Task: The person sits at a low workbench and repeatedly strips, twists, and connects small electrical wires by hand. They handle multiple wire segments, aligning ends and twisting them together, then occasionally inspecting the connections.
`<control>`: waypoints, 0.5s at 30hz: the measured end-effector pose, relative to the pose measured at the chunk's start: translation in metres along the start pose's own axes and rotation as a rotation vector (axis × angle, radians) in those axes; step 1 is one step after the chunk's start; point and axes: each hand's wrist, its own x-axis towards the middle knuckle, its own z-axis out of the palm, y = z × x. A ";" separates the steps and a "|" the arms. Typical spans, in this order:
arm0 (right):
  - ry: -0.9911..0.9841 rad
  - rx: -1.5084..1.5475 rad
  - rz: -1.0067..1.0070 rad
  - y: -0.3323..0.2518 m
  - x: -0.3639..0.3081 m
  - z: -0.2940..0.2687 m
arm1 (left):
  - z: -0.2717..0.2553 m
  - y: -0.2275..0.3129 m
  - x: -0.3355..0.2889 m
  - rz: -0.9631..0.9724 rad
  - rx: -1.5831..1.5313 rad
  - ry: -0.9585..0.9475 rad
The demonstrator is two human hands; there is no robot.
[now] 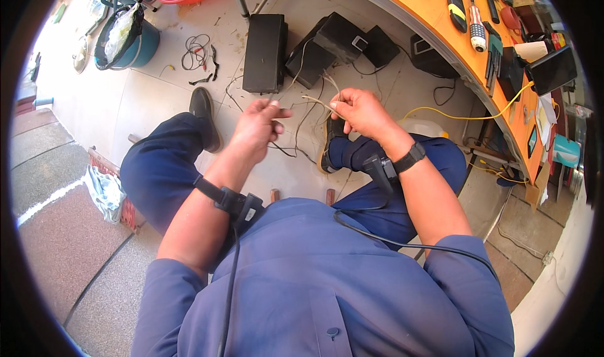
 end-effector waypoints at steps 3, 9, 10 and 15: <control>-0.043 -0.018 -0.019 -0.006 -0.012 0.010 | 0.013 -0.007 -0.005 -0.038 -0.100 -0.217; -0.076 -0.087 -0.025 -0.009 -0.028 0.014 | 0.014 -0.009 -0.005 -0.039 -0.146 -0.265; -0.073 -0.106 -0.030 -0.008 -0.029 0.013 | 0.014 -0.009 -0.005 -0.048 -0.093 -0.252; 0.050 -0.390 -0.166 0.001 -0.028 -0.001 | 0.002 0.006 -0.014 0.034 0.062 -0.149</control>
